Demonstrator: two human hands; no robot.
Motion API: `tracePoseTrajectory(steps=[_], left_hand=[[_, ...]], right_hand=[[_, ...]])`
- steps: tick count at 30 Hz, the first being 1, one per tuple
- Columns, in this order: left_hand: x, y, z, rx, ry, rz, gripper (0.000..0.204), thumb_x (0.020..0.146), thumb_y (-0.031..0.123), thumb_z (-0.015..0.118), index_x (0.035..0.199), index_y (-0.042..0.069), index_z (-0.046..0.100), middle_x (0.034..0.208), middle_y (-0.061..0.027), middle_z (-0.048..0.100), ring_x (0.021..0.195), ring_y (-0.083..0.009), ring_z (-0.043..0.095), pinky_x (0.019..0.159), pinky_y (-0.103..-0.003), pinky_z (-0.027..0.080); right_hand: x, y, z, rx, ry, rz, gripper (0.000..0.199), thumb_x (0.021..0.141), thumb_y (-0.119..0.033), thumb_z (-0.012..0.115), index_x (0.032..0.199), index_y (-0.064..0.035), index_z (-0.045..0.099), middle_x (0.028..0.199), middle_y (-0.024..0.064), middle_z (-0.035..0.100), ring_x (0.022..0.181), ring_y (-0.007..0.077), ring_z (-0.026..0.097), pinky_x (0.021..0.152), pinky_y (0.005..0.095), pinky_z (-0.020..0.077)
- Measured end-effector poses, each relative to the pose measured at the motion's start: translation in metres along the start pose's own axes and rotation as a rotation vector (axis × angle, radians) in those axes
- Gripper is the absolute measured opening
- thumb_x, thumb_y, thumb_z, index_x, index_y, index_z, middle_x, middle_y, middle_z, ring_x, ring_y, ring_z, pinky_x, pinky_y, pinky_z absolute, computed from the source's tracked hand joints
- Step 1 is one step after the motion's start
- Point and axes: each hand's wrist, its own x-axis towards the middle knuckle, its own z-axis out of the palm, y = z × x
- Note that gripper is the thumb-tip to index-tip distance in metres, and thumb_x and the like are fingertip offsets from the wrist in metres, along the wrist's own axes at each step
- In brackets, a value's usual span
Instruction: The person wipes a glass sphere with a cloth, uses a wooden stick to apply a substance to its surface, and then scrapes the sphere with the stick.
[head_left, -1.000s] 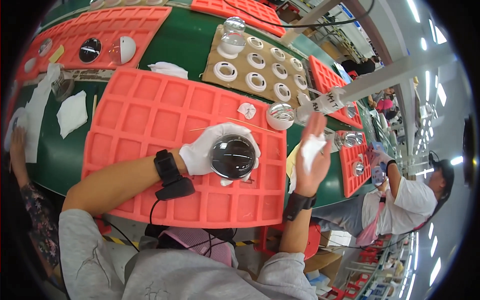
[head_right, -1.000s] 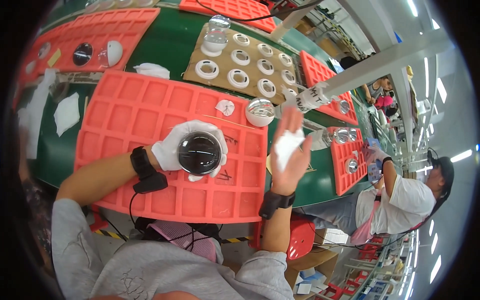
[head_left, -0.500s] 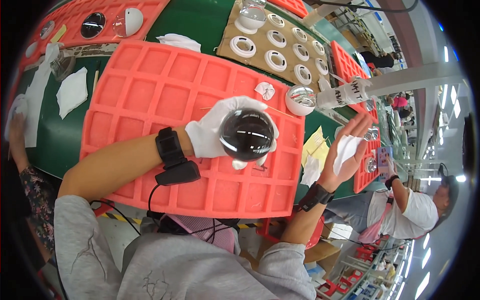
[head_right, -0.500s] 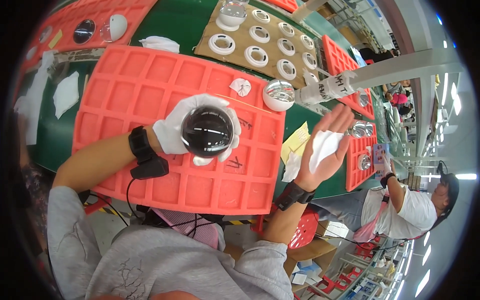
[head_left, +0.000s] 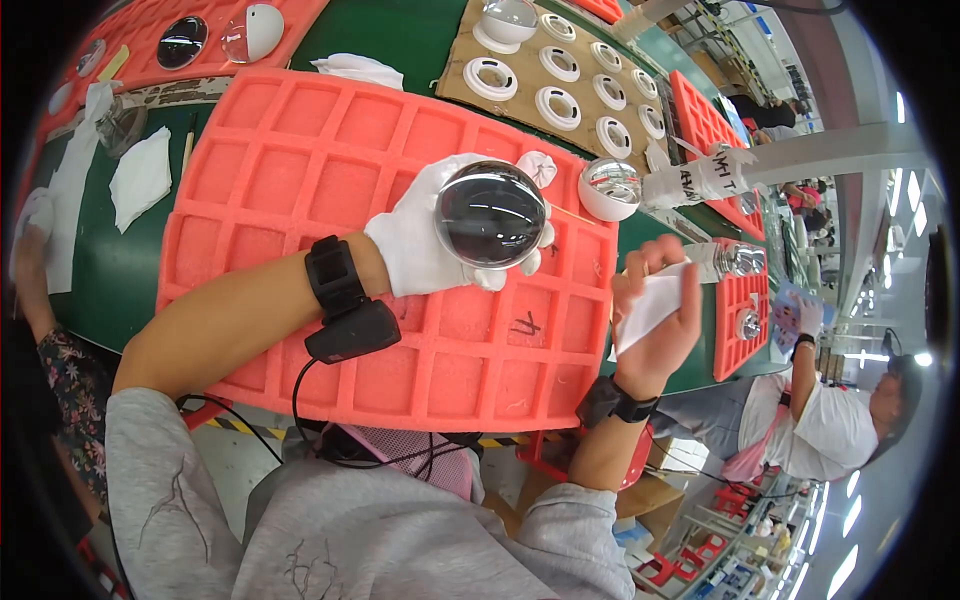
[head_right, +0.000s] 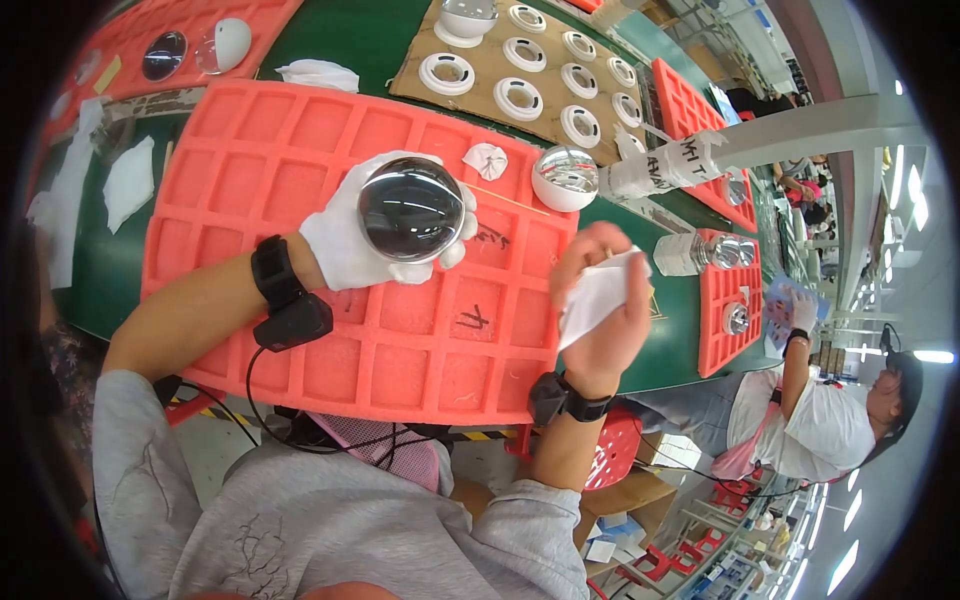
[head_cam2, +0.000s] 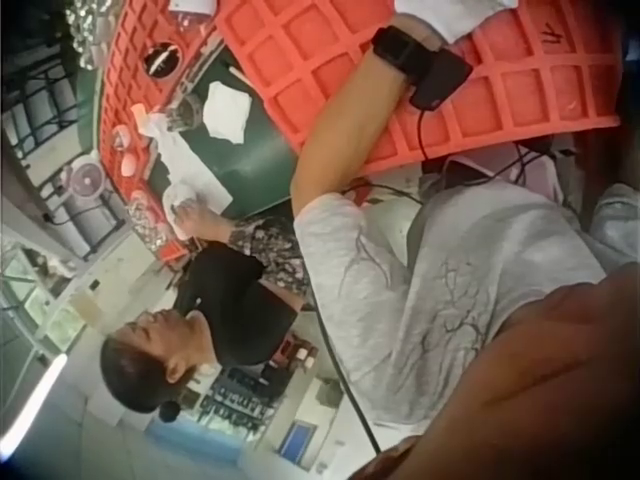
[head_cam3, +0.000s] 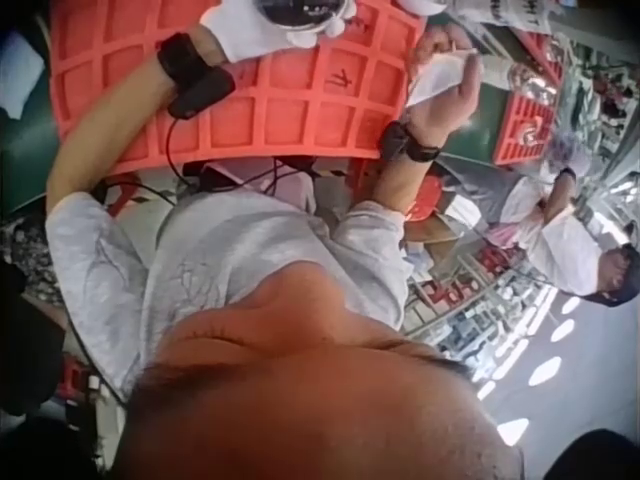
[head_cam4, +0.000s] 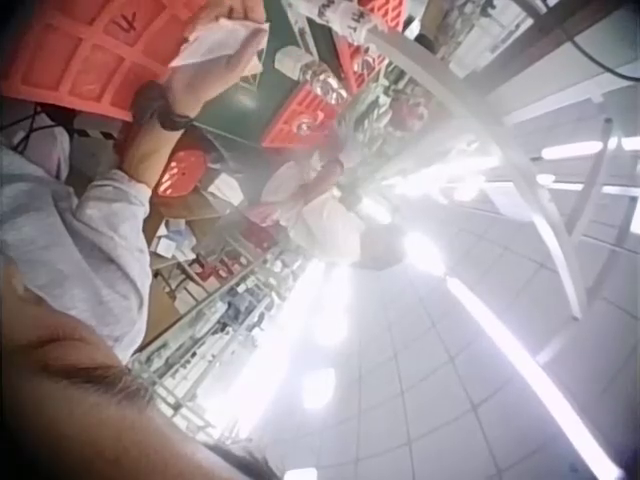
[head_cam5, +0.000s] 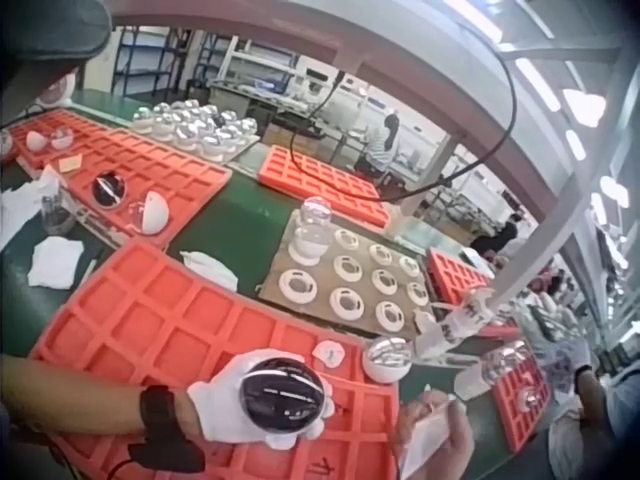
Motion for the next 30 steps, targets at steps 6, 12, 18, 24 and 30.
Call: tracePoseTrajectory(steps=[6,12,18,24,30], left_hand=[[0.002,-0.005,0.009,0.242,0.161,0.046,0.040,0.107,0.035,0.038,0.121,0.004,0.059,0.113,-0.0190,0.068,0.095,-0.0392,0.072,0.061,-0.047,0.061],[0.003,0.000,0.007,0.027,0.103,0.068,0.036,0.108,0.032,0.042,0.132,0.006,0.050,0.119,-0.0137,0.067,0.099,-0.0344,0.072,0.075,-0.046,0.065],[0.014,-0.019,0.012,0.591,0.216,0.360,0.034,0.108,0.032,0.048,0.128,0.006,0.055,0.120,-0.0106,0.067,0.102,-0.0252,0.071,0.086,-0.041,0.062],[0.003,-0.010,-0.007,0.055,0.284,0.150,0.037,0.109,0.037,0.046,0.122,0.007,0.062,0.116,-0.0084,0.070,0.101,-0.0207,0.071,0.086,-0.038,0.061],[0.009,-0.012,0.014,0.209,0.451,0.222,0.047,0.109,0.046,0.041,0.126,0.008,0.062,0.113,-0.0073,0.072,0.094,-0.0208,0.072,0.080,-0.037,0.062]], right_hand=[[0.004,0.022,0.054,-1.091,0.172,0.397,0.040,0.105,-0.018,0.049,0.140,0.0003,0.050,0.120,0.0101,0.062,0.077,0.0103,0.056,0.058,0.0237,0.0454],[0.011,0.041,0.054,-1.241,0.173,0.195,0.059,0.092,-0.007,0.066,0.146,0.0008,0.044,0.131,0.0128,0.060,0.078,0.0115,0.057,0.068,0.0272,0.0511],[0.028,0.055,0.054,-1.448,-0.047,0.000,0.100,0.078,-0.018,0.087,0.155,0.0031,0.026,0.135,0.0195,0.058,0.114,0.0261,0.065,0.095,0.0374,0.0535],[0.029,0.073,0.061,-1.301,0.059,0.120,0.103,0.074,-0.016,0.089,0.155,0.0020,0.028,0.141,0.0164,0.056,0.129,0.0234,0.057,0.108,0.0358,0.0462],[0.030,0.069,0.064,-1.148,0.161,0.194,0.101,0.071,-0.016,0.092,0.151,0.0027,0.032,0.138,0.0159,0.058,0.127,0.0244,0.059,0.106,0.0359,0.0478]])
